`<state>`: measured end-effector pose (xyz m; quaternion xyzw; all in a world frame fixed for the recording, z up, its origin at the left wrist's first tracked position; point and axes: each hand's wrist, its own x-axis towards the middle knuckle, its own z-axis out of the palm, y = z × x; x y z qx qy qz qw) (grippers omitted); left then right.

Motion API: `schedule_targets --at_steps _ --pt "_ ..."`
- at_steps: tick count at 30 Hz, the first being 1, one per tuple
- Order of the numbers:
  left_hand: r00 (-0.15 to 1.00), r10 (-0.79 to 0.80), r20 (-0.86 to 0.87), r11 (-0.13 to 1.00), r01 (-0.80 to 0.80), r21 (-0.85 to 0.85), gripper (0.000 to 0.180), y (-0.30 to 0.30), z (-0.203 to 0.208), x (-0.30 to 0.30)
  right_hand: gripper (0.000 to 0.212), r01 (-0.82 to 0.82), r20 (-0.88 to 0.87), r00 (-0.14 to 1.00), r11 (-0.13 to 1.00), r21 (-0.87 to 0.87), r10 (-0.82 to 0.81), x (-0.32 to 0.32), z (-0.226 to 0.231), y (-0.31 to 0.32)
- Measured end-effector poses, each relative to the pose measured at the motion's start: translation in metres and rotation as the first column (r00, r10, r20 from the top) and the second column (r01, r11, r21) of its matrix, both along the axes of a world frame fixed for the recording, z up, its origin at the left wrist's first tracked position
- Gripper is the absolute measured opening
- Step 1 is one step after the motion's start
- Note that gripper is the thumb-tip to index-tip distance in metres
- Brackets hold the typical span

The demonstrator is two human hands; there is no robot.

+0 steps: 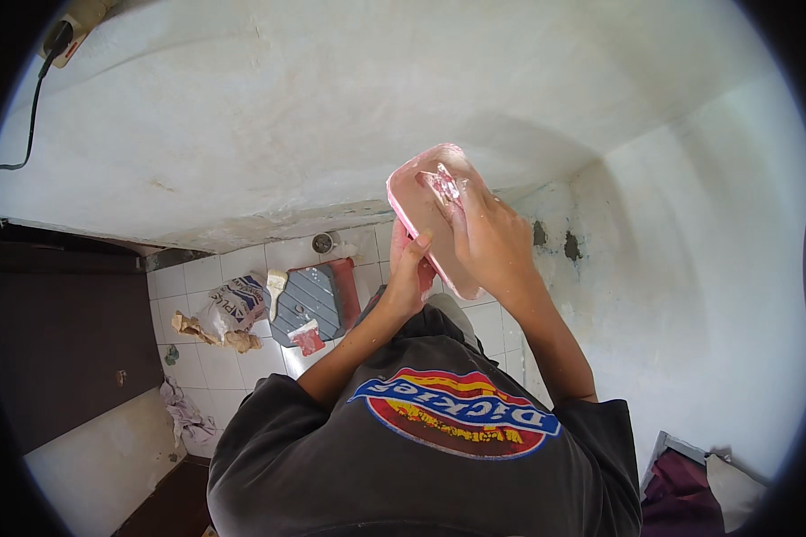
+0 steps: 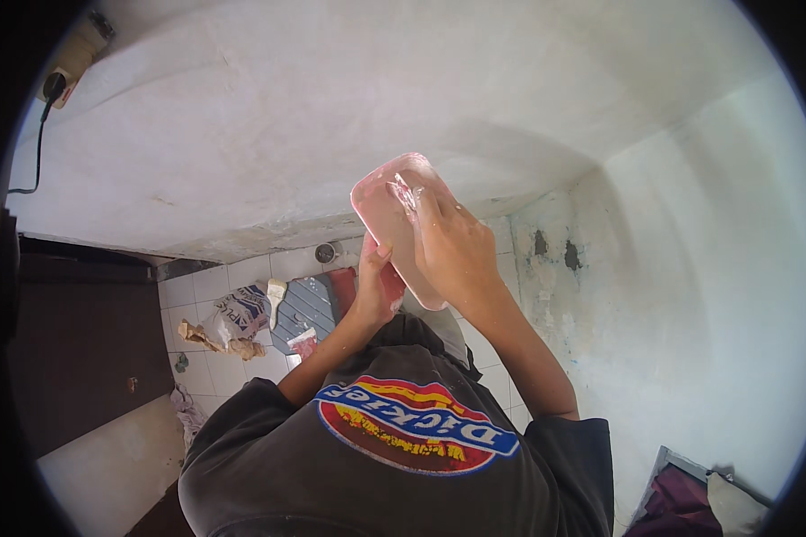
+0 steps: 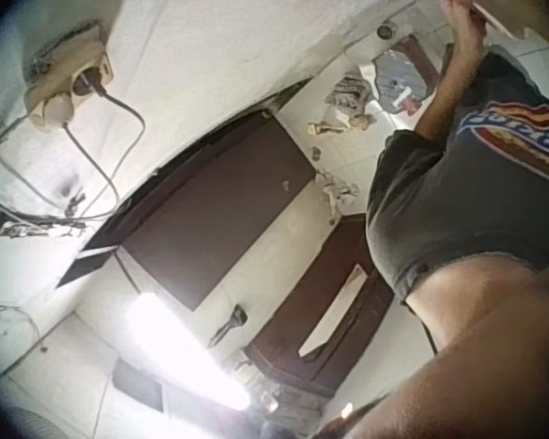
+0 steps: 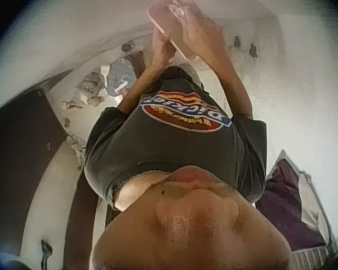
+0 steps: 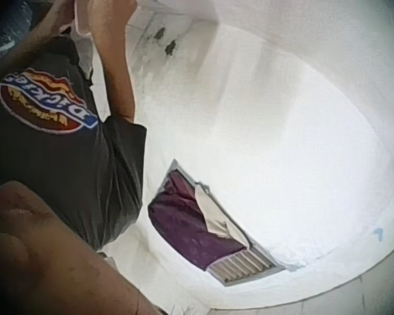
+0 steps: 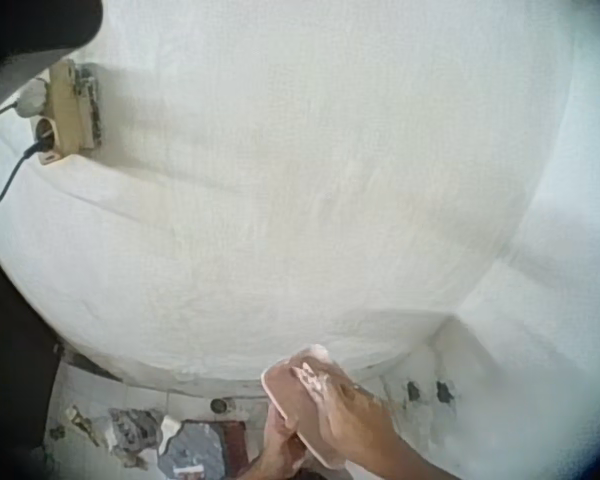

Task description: The person applies wall putty to a wall using a putty knife.

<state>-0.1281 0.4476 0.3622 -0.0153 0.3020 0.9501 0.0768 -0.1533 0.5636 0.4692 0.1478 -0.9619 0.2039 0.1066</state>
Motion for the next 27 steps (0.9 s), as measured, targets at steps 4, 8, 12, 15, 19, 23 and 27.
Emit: schedule_targets --at_steps 4,8,12,15,19,23,27 --pt "1.000 -0.028 0.007 0.999 0.028 -0.025 0.074 -0.003 -0.001 0.001 0.025 0.004 -0.015 1.000 1.000 -0.010 -0.004 0.001 0.007 -0.001" --pt "0.997 -0.041 0.058 0.999 0.041 0.009 0.072 -0.003 0.008 0.003 0.023 0.002 -0.010 1.000 1.000 0.028 -0.001 0.002 -0.002 -0.002" --pt "0.997 -0.047 0.061 0.999 0.047 -0.007 0.072 -0.003 -0.002 0.006 0.022 -0.025 0.036 0.999 0.999 0.045 0.023 0.004 -0.007 -0.005" --pt "0.996 -0.061 0.060 0.995 0.065 -0.070 0.072 -0.003 0.000 0.010 0.022 -0.062 0.048 0.997 0.997 0.053 0.059 0.003 -0.011 -0.004" --pt "0.997 -0.041 0.059 0.998 0.043 -0.040 0.072 -0.004 -0.006 0.011 0.023 -0.067 0.095 0.993 0.998 0.001 0.067 0.002 -0.015 -0.002" --pt "0.998 -0.051 0.047 0.998 0.052 -0.023 0.074 -0.005 -0.007 0.010 0.023 -0.046 0.018 0.999 0.998 -0.049 0.047 0.005 -0.019 0.000" --pt "0.998 -0.060 0.012 0.997 0.060 -0.038 0.076 -0.007 -0.015 0.009 0.022 0.004 0.038 0.999 1.000 -0.029 -0.003 0.010 -0.025 0.002"
